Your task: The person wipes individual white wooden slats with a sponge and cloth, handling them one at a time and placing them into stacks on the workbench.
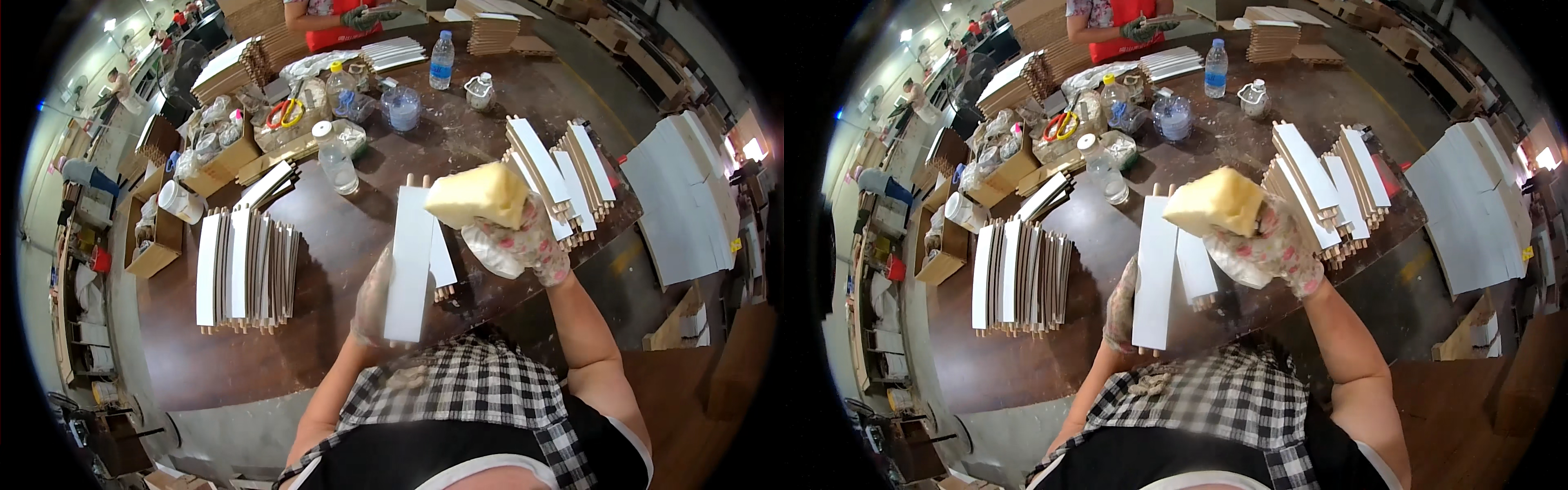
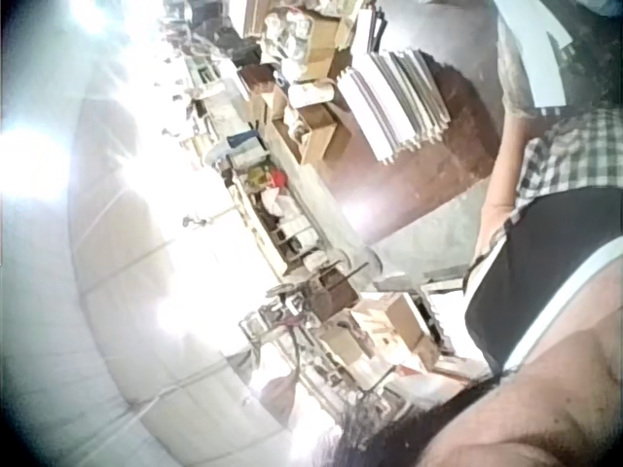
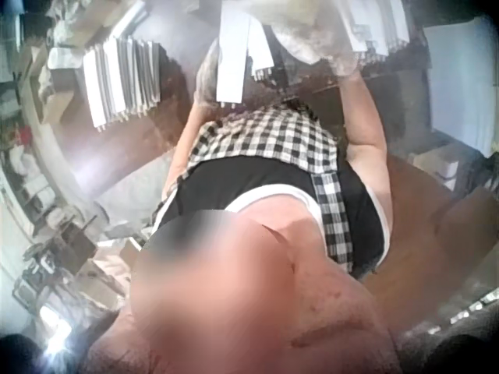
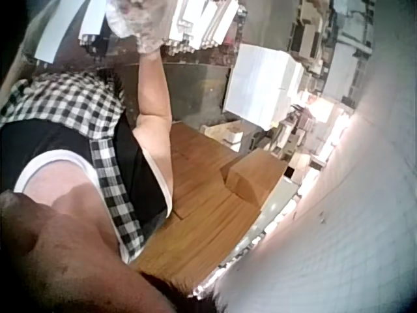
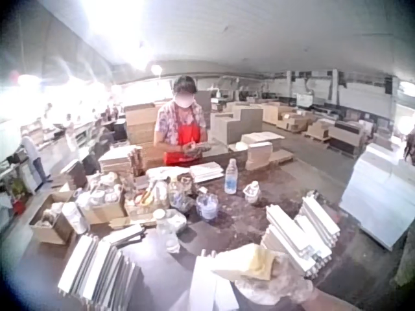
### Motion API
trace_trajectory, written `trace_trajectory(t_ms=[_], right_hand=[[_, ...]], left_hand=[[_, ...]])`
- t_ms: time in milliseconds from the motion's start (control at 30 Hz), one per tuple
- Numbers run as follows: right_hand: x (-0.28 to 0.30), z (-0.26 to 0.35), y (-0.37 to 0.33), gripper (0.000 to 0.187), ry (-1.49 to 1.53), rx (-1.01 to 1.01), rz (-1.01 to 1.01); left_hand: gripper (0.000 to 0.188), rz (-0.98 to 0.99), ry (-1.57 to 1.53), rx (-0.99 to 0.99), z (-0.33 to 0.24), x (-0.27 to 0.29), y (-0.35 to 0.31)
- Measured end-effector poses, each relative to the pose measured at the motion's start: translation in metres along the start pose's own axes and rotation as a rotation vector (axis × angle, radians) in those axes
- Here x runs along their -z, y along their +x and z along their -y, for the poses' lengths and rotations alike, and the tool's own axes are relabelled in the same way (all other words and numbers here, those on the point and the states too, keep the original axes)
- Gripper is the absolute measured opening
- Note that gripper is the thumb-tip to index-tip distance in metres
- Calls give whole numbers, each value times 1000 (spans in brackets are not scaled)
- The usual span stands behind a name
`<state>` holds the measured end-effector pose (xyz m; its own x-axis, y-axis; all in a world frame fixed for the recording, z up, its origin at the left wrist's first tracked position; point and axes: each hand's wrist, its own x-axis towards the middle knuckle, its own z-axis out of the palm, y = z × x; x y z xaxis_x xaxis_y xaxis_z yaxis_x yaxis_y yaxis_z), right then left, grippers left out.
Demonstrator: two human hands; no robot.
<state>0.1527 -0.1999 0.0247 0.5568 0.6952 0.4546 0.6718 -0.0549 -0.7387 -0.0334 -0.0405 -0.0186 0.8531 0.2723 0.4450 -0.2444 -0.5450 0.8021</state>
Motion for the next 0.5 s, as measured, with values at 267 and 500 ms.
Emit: trace_trajectory(t_ms=[267, 500], right_hand=[[-9, -2, 1, 55, 925, -436, -29], [-44, -24, -58, 67, 624, -43, 465]], left_hand=[[43, 108, -160, 272, -14, 6, 16], [44, -157, -706, 522, 44, 1, 29]])
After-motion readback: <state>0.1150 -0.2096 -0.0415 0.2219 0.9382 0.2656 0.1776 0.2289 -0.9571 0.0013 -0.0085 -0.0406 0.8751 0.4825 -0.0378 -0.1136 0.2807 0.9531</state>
